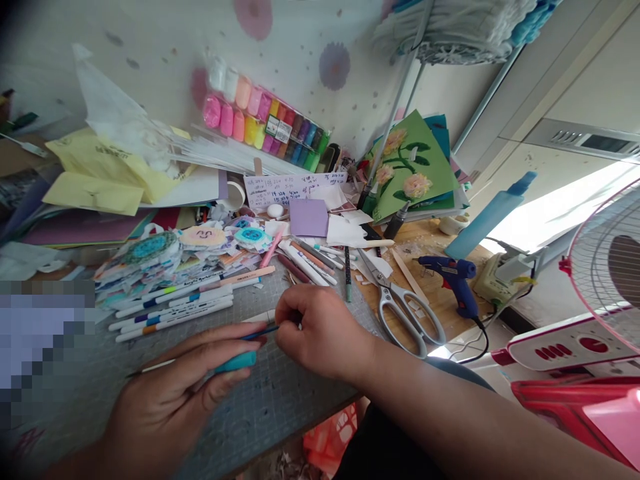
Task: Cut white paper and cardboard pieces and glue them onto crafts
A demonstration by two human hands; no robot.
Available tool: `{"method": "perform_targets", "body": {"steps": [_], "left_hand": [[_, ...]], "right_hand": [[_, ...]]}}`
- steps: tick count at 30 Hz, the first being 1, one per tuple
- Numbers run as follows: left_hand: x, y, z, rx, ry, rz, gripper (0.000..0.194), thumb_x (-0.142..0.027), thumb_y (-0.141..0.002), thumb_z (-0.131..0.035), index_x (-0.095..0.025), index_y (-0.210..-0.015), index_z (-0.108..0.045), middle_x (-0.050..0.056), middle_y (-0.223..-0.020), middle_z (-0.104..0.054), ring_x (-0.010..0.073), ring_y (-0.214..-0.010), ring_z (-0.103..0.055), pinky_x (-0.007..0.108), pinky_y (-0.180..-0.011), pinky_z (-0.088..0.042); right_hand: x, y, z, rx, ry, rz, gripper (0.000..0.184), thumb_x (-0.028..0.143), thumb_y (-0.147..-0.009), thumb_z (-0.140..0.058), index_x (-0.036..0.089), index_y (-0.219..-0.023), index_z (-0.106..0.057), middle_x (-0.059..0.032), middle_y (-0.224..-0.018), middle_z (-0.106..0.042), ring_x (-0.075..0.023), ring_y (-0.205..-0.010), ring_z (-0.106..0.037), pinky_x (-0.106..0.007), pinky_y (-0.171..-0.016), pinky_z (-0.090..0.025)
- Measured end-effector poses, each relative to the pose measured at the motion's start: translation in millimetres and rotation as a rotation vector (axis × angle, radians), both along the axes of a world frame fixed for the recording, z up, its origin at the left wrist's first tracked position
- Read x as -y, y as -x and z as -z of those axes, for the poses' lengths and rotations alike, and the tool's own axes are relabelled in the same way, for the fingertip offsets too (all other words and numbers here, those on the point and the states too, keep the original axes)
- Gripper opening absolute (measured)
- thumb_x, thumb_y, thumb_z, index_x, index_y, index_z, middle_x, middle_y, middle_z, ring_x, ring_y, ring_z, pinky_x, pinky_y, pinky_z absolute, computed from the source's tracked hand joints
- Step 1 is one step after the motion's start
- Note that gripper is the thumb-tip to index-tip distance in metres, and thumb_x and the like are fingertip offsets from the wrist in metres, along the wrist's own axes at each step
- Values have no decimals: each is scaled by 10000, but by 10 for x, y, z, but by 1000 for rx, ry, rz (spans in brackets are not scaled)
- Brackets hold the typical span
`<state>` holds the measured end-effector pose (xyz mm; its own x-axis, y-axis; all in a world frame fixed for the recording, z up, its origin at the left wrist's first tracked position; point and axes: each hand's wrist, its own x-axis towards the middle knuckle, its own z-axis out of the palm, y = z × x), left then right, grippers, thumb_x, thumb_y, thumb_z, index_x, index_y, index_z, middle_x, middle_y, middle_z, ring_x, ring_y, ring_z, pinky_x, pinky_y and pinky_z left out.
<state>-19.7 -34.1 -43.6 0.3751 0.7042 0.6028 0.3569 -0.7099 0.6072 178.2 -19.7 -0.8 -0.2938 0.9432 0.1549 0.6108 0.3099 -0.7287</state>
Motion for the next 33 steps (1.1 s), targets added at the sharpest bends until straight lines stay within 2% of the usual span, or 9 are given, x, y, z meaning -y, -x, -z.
{"method": "perform_targets", "body": {"steps": [4,10,17,26,30,33], "left_hand": [[-20,-23,-18,45,25,-8,195,-199,-823,-643,-279,-995,-690,-16,-1040,-747,137,-908,-710,208,-846,-558],[-31,-32,-45,31,31,7,165,-217,-840,-621,-266,-975,-701,5,-1069,-744,148,-943,-706,199,-836,-560],[-10,0,-64,-35,-87,48,181,-245,-847,-621,-270,-1016,-681,8,-1089,-736,153,-952,-703,217,-865,-551],[20,54,-105,-142,-159,154,226,-228,-838,-633,-255,-1062,-648,31,-1142,-714,159,-1012,-682,204,-888,-535],[-7,27,-63,-119,-142,81,211,-234,-839,-625,-271,-1039,-681,34,-1151,-713,184,-997,-692,251,-882,-551],[-41,3,-28,-62,-100,22,189,-227,-833,-629,-282,-1000,-696,12,-1071,-743,174,-922,-716,253,-841,-571]], "right_hand": [[-2,-22,9,-2,-12,4,169,49,-629,-458,159,-647,-585,9,-621,-572,-119,-585,-510,-216,-560,-386],[10,-61,1,-99,83,12,164,72,-654,-450,168,-675,-582,12,-631,-569,-123,-601,-512,-218,-575,-406],[36,-51,8,-182,155,-29,83,96,-666,-511,170,-660,-550,35,-607,-518,-98,-558,-459,-191,-515,-370],[28,-75,-62,21,93,-150,170,88,-704,-500,146,-646,-648,2,-620,-588,-117,-591,-521,-211,-566,-396],[23,-64,-32,64,-6,-81,198,61,-662,-500,149,-646,-676,-12,-630,-634,-130,-600,-561,-222,-588,-419],[20,-69,-3,86,-12,-44,221,56,-652,-495,153,-672,-693,-25,-661,-678,-143,-617,-593,-229,-603,-435]]}}
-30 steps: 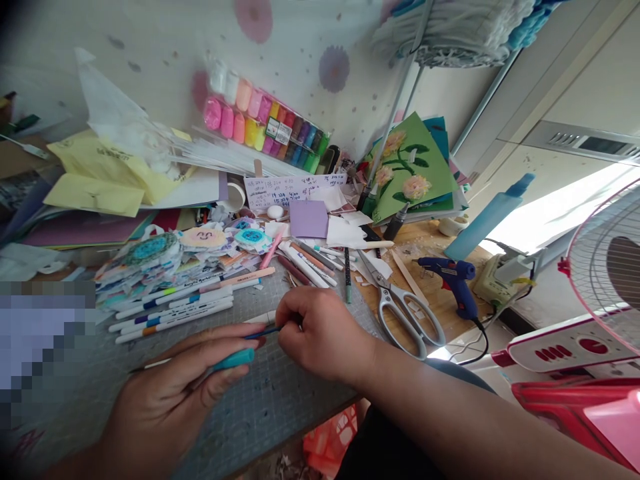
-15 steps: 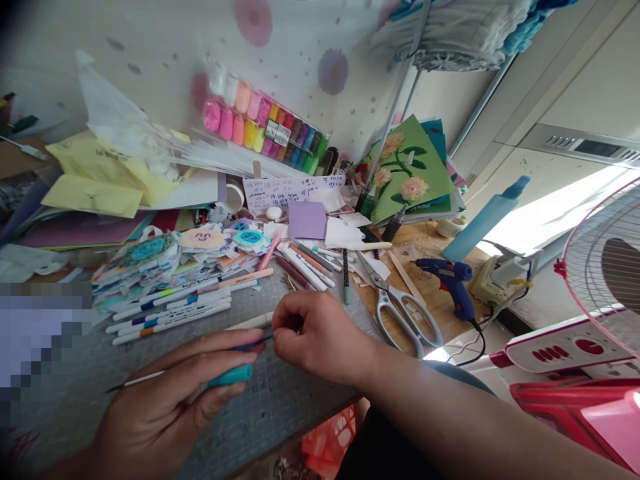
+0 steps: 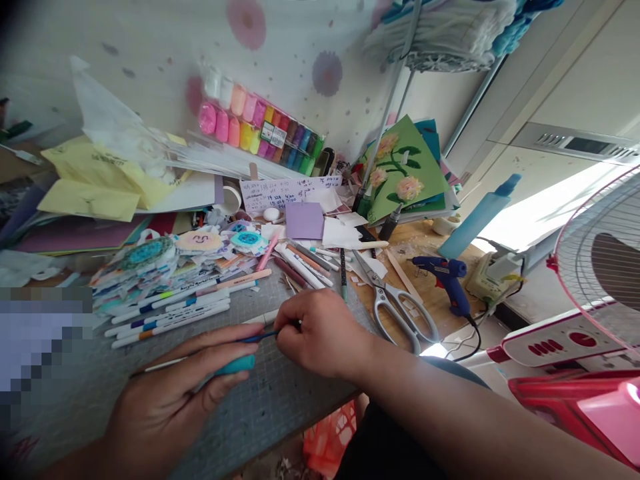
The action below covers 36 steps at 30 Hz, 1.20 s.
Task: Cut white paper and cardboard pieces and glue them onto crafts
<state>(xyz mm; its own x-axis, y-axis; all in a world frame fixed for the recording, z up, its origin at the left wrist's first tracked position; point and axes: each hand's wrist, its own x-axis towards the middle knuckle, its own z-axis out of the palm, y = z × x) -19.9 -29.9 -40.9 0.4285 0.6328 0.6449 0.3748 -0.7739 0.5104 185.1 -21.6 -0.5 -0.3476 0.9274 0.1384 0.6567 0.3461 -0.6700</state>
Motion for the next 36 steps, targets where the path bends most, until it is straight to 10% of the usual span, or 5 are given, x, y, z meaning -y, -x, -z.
{"method": "perform_targets", "body": {"steps": [15,36], "left_hand": [[-35,-28,-34,90,149,-7,177,-237,-817,-644,-294,-974,-705,-34,-963,-772,153,-844,-731,208,-798,-578],[-5,11,33,17,10,73,195,-208,-852,-622,-253,-1038,-661,-11,-1103,-728,123,-969,-692,190,-900,-530]], "right_hand": [[51,72,60,124,-183,-49,185,92,-733,-483,157,-631,-623,-32,-598,-596,-149,-601,-526,-249,-617,-404],[39,-13,51,-111,40,-37,196,91,-691,-471,133,-662,-661,-12,-614,-610,-122,-585,-554,-211,-578,-419]]}}
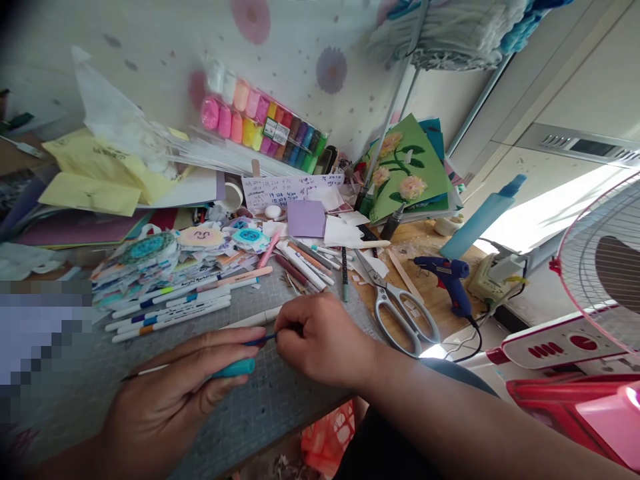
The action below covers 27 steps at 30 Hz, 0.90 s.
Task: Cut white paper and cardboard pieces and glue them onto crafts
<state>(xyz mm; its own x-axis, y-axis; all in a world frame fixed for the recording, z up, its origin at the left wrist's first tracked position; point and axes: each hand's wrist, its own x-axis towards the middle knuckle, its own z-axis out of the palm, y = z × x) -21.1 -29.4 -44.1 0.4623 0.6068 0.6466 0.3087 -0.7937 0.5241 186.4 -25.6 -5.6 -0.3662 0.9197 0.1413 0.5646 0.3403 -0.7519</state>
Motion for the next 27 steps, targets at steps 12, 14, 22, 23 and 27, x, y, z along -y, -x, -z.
{"method": "perform_targets", "body": {"steps": [12,14,22,23,27], "left_hand": [[20,8,-27,12,3,-11,183,-230,-867,-606,-254,-1040,-664,-11,-1097,-731,107,-963,-691,159,-901,-516],[12,5,-39,27,6,-9,168,-233,-870,-600,-258,-1024,-666,-18,-1075,-739,105,-941,-698,156,-886,-524],[12,-18,-89,29,-19,-2,148,-258,-873,-591,-264,-988,-684,-12,-1023,-757,131,-880,-721,187,-830,-567],[14,-23,-89,27,-25,1,144,-269,-875,-590,-262,-979,-688,-10,-1014,-759,132,-872,-722,186,-827,-568],[21,-28,-71,0,-57,9,156,-286,-866,-607,-249,-995,-686,0,-1035,-754,129,-890,-718,179,-848,-554]], "right_hand": [[8,-7,-36,5,-66,-48,305,33,-651,-418,106,-709,-709,-32,-640,-655,-116,-589,-586,-192,-580,-437],[1,-33,-40,-13,-28,-60,335,36,-645,-405,104,-739,-720,-30,-639,-651,-116,-583,-586,-191,-566,-443],[16,-97,-57,-90,177,-86,314,79,-681,-404,85,-761,-707,-41,-625,-645,-131,-585,-589,-215,-584,-468],[19,-85,-59,-83,162,-84,297,84,-689,-415,86,-753,-705,-43,-638,-650,-131,-593,-590,-213,-585,-463],[31,-9,-57,-11,108,-45,237,97,-692,-464,102,-729,-698,-36,-661,-655,-129,-606,-577,-209,-579,-438]]}}
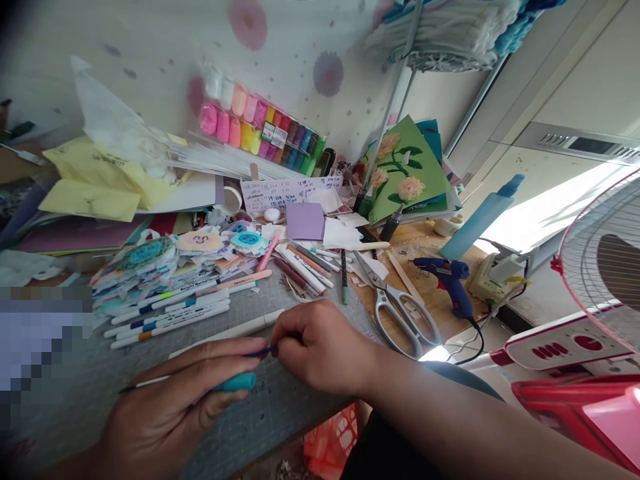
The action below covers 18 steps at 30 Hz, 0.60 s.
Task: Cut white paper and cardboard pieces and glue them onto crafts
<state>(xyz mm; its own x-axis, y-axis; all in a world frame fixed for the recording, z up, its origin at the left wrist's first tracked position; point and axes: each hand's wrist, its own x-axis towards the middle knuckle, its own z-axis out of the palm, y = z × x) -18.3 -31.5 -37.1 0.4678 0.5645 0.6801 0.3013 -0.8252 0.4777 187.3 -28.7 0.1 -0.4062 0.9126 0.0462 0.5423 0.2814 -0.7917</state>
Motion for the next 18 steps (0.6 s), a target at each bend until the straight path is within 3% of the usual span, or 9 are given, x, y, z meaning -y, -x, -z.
{"method": "perform_targets", "body": {"steps": [7,12,18], "left_hand": [[5,14,-4,5,-92,7,154,-255,-870,-605,-216,-1000,-679,26,-1041,-752,116,-904,-713,146,-870,-523],[-17,31,13,-5,10,8,169,-265,-868,-605,-251,-1022,-673,13,-1084,-739,130,-933,-707,175,-863,-541],[-19,43,35,-42,-11,30,187,-260,-865,-612,-261,-1048,-652,-4,-1097,-732,115,-940,-702,155,-872,-529]], "right_hand": [[-12,60,35,-47,-30,44,266,76,-629,-440,131,-660,-698,-25,-643,-656,-127,-604,-587,-210,-592,-442],[-40,-19,39,-149,138,66,305,95,-614,-415,133,-710,-702,-10,-613,-627,-125,-579,-568,-212,-557,-442],[-32,-63,17,-213,291,110,231,123,-609,-439,141,-686,-657,9,-560,-575,-120,-538,-513,-225,-543,-412]]}}
